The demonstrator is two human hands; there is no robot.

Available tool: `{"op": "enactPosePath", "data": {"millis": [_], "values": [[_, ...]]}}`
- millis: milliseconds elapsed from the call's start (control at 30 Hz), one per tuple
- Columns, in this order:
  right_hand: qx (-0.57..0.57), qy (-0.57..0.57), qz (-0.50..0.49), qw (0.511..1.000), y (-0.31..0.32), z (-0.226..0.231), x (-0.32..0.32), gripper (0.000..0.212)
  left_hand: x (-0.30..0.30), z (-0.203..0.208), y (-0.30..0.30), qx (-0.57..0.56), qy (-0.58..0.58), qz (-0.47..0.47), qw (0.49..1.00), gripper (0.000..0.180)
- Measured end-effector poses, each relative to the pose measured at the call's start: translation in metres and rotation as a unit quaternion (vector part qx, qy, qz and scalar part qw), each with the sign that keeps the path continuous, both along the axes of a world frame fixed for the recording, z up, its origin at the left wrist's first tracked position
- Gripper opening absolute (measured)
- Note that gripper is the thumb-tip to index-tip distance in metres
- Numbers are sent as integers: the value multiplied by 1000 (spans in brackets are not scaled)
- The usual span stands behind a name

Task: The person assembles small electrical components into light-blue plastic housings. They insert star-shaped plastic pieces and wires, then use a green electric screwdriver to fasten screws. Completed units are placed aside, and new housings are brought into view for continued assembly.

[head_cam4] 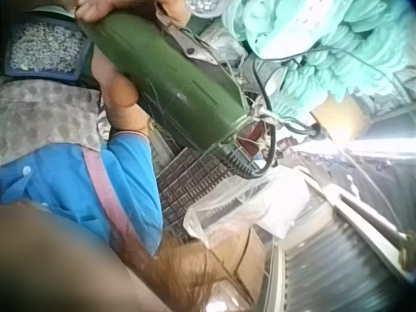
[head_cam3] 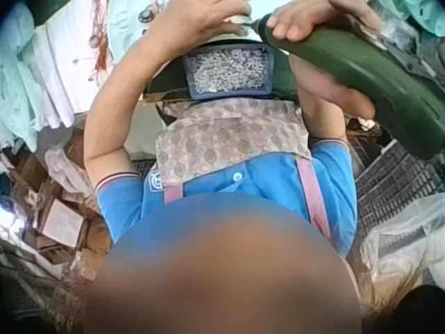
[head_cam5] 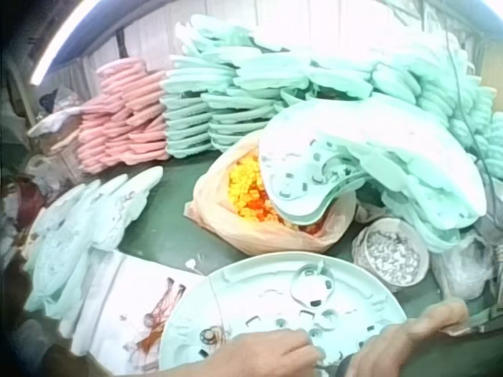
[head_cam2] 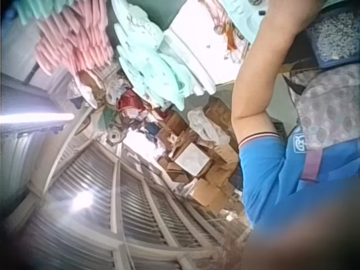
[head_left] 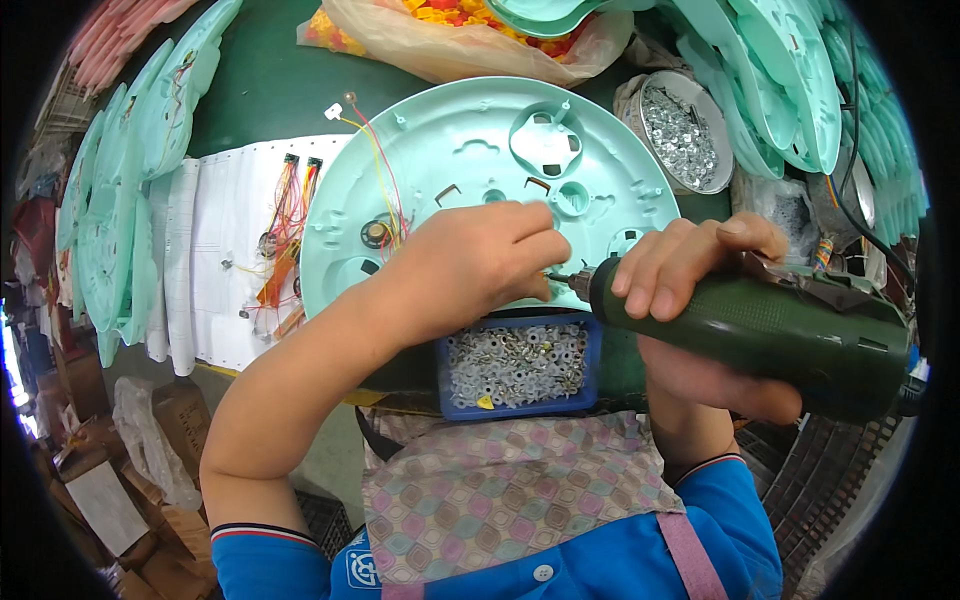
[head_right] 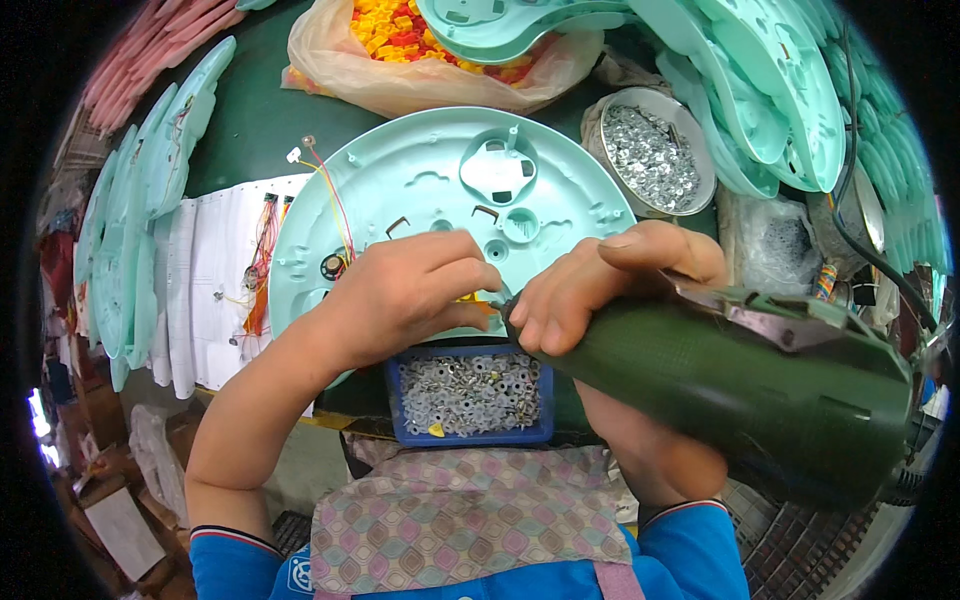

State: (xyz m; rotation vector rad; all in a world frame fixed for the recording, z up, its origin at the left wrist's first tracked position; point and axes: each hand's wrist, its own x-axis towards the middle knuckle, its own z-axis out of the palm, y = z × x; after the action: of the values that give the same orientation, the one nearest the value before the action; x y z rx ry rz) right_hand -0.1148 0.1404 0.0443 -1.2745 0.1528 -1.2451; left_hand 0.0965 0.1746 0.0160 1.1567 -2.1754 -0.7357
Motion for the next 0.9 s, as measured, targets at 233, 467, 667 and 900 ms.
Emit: {"op": "enactPosePath", "data": {"millis": [233, 467, 667, 900], "values": [[12, 5, 22, 1000, 0, -2, -3, 82, 2, -6, 2, 84, -92, 16, 992, 13], [63, 87, 9, 994, 3, -5, 2, 85, 1, -6, 2, 75, -86, 10, 993, 12], [95, 205, 36, 973, 1, 11, -1, 118, 4, -8, 3, 79, -69, 8, 994, 12], [13, -27, 149, 988, -1, 2, -1, 93, 10, 1, 32, 159, 85, 87, 980, 18]]}}
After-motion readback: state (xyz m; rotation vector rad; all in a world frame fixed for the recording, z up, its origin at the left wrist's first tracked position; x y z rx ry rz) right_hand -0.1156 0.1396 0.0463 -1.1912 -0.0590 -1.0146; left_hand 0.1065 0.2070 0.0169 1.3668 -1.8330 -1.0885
